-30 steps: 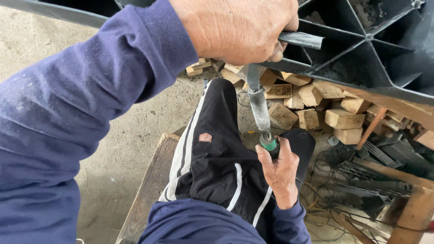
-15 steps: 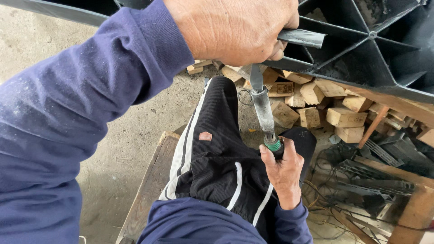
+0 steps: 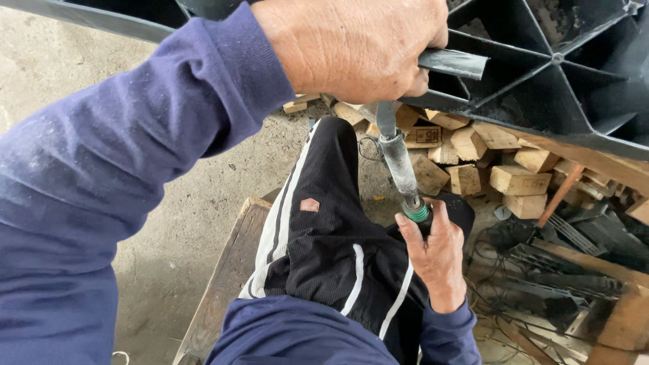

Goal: The person sits on the floor and uses a hand saw to cut a plastic crate, then uses a soldering iron to melt and fuse a plastic strip into the crate's grid structure. The person handles the crate, saw, and soldering iron throughout the process.

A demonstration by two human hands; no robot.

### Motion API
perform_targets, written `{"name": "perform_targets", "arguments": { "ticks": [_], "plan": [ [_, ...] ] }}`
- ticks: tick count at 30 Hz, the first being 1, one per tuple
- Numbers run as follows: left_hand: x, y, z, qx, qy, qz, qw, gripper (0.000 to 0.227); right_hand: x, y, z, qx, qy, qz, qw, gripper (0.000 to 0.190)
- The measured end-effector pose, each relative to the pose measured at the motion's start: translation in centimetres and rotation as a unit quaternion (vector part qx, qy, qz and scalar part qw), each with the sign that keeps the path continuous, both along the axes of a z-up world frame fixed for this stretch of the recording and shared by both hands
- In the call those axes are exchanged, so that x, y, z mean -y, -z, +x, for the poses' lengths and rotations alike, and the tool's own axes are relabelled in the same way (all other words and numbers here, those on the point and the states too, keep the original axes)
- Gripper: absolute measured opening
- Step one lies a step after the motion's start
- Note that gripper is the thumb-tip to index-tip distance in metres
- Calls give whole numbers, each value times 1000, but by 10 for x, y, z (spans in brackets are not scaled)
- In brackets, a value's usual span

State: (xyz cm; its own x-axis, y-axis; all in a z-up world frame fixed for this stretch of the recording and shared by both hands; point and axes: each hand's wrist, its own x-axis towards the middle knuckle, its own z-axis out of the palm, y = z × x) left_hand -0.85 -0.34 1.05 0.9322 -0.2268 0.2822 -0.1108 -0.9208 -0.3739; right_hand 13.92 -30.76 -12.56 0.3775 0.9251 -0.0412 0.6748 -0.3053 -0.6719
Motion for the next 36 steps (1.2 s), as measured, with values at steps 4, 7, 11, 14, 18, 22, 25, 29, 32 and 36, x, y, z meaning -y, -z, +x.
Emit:
{"name": "perform_targets", "arguments": {
  "ticks": [4,7,11,14,18,22,25,29,32,36],
  "plan": [
    [2,0,8,-77,-52,-140,986,25,-2,-4,4,-29,7,-14,999,36],
    [5,1,13,-54,-35,-111,992,23,-3,-7,6,-12,-4,-6,1000,36],
    [7,2,11,-12,-19,-141,990,22,-3,-6,6,6,-3,-27,1000,37],
    [7,-7,8,-38,-79,-303,949,29,-3,-9,3,10,1,-27,1000,38],
    [34,-23,-23,152,-105,-381,906,27,-4,-15,0,-3,9,-33,999,40],
    [109,3,-62,421,-107,-490,756,34,-4,-12,2,-41,13,-33,999,40],
    [156,53,-70,453,-225,-640,578,38,-5,-8,-1,-48,18,-22,998,38],
    [181,129,-62,367,-293,-856,216,56,-5,2,-6,-73,29,-2,997,36],
    [196,173,-63,321,-333,-874,149,57,0,9,-11,-91,35,-2,995,36],
    [204,193,-57,309,-302,-900,54,56,1,11,-16,-93,69,28,993,39]
  ]
}}
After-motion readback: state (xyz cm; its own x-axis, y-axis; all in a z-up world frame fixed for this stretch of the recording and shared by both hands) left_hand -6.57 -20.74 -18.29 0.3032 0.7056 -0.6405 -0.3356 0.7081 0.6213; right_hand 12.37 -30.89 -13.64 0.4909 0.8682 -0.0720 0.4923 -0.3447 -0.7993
